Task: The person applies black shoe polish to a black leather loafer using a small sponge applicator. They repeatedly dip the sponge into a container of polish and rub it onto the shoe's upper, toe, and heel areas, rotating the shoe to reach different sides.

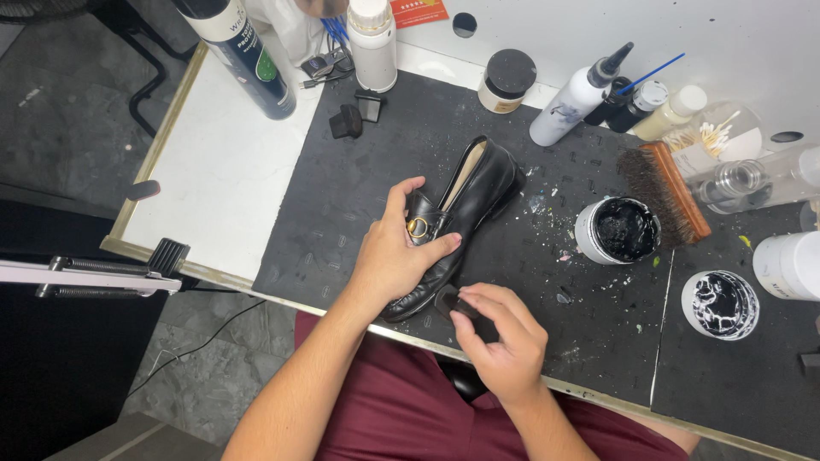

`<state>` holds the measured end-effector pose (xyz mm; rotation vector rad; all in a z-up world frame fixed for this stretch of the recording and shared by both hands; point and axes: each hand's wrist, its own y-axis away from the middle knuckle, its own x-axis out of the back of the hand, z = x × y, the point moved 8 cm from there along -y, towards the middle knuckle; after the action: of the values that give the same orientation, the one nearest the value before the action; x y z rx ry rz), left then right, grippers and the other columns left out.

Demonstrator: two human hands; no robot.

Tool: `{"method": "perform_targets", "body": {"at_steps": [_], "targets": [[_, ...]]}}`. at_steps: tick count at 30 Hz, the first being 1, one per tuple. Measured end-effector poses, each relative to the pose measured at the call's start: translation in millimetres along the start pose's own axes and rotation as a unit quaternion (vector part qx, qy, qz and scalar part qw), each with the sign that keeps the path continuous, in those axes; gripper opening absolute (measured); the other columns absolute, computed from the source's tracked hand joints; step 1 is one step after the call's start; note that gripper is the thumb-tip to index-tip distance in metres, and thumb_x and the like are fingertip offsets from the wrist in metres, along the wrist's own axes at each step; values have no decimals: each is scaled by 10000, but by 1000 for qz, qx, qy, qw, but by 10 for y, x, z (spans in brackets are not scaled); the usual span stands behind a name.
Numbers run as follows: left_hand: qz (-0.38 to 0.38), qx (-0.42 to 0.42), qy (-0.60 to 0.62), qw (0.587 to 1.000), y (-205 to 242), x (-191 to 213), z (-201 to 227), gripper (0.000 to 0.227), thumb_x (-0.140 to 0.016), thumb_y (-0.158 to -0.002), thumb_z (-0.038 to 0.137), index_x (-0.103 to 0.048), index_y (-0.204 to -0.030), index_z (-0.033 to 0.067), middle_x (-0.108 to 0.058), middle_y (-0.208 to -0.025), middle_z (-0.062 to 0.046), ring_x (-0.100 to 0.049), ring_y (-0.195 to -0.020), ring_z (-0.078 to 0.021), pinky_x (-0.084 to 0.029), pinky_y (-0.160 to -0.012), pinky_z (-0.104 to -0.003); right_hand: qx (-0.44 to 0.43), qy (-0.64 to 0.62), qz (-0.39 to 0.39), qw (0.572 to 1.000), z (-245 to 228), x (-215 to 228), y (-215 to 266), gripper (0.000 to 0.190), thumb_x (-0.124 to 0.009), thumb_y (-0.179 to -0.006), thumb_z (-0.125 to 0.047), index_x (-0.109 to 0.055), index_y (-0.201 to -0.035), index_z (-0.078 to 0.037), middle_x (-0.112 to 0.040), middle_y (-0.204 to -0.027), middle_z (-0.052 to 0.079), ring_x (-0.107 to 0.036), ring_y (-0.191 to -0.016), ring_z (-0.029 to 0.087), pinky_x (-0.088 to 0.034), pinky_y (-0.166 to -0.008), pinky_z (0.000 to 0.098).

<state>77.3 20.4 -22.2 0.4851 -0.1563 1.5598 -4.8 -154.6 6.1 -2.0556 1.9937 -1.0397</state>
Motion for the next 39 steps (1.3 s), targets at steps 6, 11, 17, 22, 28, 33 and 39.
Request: {"method": "perform_targets", "body": {"at_steps": [6, 11, 17, 22, 28, 33, 39], "targets": [[-1, 18, 2, 1000, -6, -16, -33, 877, -831, -741, 360, -385, -1464, 143, -786, -942, -160, -787, -870, -287, -583, -794, -383, -22, 44, 32, 998, 12, 55, -69, 256, -779, -805, 79, -683, -1041, 58, -717, -1065, 180, -735, -940, 255, -595, -854, 323], [11, 21, -13, 1000, -30, -2, -32, 888, -841, -733, 379, -388, -1461, 146, -769, -961, -165, -774, -888, -295, -578, -796, -395, 13, 35, 10, 999, -118, 38, -86, 250, -795, -790, 62, -690, -1016, 46, -716, -1042, 165, -735, -931, 254, -596, -849, 321], [13, 44, -10, 999, -18, -2, -82, 908, -831, -720, 399, -377, -1468, 154, -773, -930, -165, -775, -872, -311, -574, -799, -409, 28, 34, 1, 999, -199, -3, -92, 245, -796, -785, 58, -686, -1003, 46, -715, -1034, 162, -733, -930, 259, -597, -842, 327], [19, 57, -25, 998, -29, -11, -85, 921, -828, -716, 415, -372, -1471, 149, -769, -890, -171, -773, -858, -331, -571, -803, -425, 12, 54, 20, 998, -175, 8, -41, 249, -790, -780, 67, -688, -1006, 56, -716, -1028, 170, -729, -922, 263, -594, -835, 329], [29, 49, -41, 998, -28, 8, -58, 935, -822, -726, 439, -357, -1470, 115, -751, -913, -200, -760, -885, -371, -574, -808, -441, 34, 32, 18, 999, -267, -73, 23, 253, -793, -771, 69, -678, -997, 52, -713, -1018, 170, -731, -913, 251, -599, -824, 324], [37, 55, -62, 996, -22, -9, -57, 930, -812, -734, 441, -356, -1472, 105, -753, -892, -222, -755, -887, -393, -567, -828, -456, -5, 55, 46, 997, -178, 15, -12, 246, -771, -815, 91, -674, -1039, 70, -715, -1058, 191, -727, -932, 261, -598, -838, 322], [41, 45, -63, 996, -31, -5, -26, 936, -805, -740, 437, -342, -1477, 90, -753, -897, -229, -752, -894, -404, -561, -853, -457, 12, 40, 13, 999, -232, -61, 25, 255, -791, -769, 68, -693, -1004, 53, -718, -1014, 167, -734, -911, 243, -593, -834, 326]]}}
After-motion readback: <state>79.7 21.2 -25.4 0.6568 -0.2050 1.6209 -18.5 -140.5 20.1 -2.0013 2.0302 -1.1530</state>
